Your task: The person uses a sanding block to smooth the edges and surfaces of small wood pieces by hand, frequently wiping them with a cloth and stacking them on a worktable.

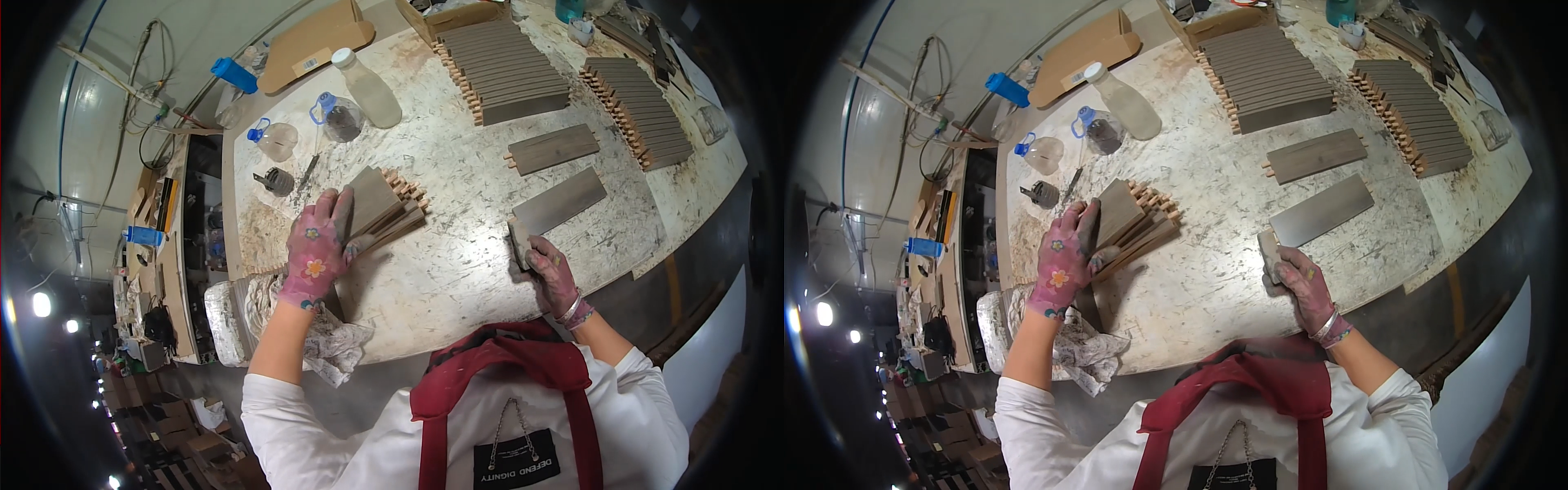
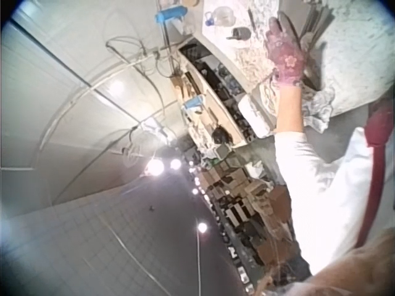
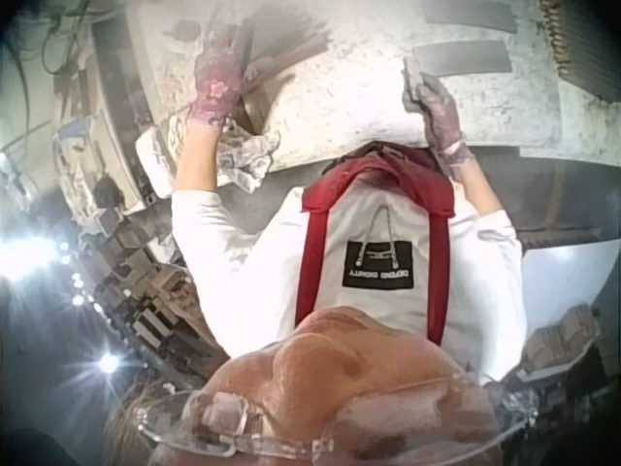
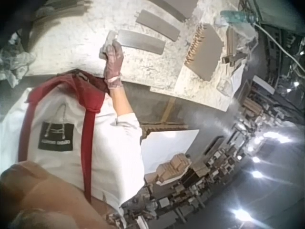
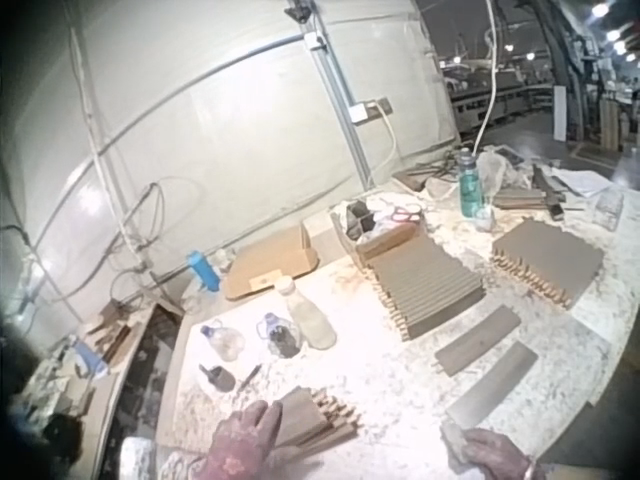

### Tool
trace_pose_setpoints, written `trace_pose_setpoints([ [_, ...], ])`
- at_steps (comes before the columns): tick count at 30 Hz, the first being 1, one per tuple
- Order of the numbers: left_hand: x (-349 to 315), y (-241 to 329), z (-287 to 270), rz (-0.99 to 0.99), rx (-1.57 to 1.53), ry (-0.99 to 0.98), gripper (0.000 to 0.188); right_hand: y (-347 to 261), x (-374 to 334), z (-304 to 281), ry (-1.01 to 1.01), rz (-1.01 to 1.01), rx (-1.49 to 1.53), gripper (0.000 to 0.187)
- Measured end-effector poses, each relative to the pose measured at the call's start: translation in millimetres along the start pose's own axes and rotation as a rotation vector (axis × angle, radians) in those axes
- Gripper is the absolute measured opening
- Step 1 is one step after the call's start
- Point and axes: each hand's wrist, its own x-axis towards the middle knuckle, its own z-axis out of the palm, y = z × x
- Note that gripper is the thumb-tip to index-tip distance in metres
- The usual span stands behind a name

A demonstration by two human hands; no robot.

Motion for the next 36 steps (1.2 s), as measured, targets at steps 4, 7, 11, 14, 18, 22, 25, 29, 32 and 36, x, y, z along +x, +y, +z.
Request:
trace_pose_setpoints([
  [4, 1, -11, 16, -0.032, 0.021, 0.156, 0.090, -4, -1, 0, 0.028, 0.000, -0.030, 0.054],
  [7, 11, -21, 20, -0.278, -0.443, -0.249, 0.095, -7, -3, -1, 0.065, -0.013, -0.048, 0.053],
  [11, 17, -24, 24, -0.326, -0.410, -0.213, 0.094, 25, -1, -41, 0.125, -0.092, -0.269, 0.049],
  [14, 20, -22, 24, -0.346, -0.400, -0.198, 0.096, 59, 0, -81, 0.203, -0.143, -0.346, 0.048],
  [18, 11, -32, 28, -0.202, -0.454, -0.024, 0.101, 64, -13, -85, 0.318, -0.172, -0.230, 0.049],
  [22, -10, -46, 35, -0.107, -0.220, 0.190, 0.101, 1, -27, -47, 0.298, -0.132, -0.070, 0.049],
  [25, -27, -52, 38, -0.163, -0.176, 0.139, 0.098, -30, -14, -22, 0.229, -0.147, -0.111, 0.046],
  [29, -38, -53, 32, -0.272, -0.397, -0.027, 0.093, -70, 52, 83, -0.092, -0.221, -0.136, 0.046],
  [32, -34, -48, 27, -0.330, -0.378, -0.112, 0.089, -76, 90, 205, -0.333, -0.262, -0.258, 0.049],
  [36, -37, -50, 34, -0.301, -0.343, -0.088, 0.084, -33, 141, 268, -0.473, -0.309, -0.368, 0.048],
])
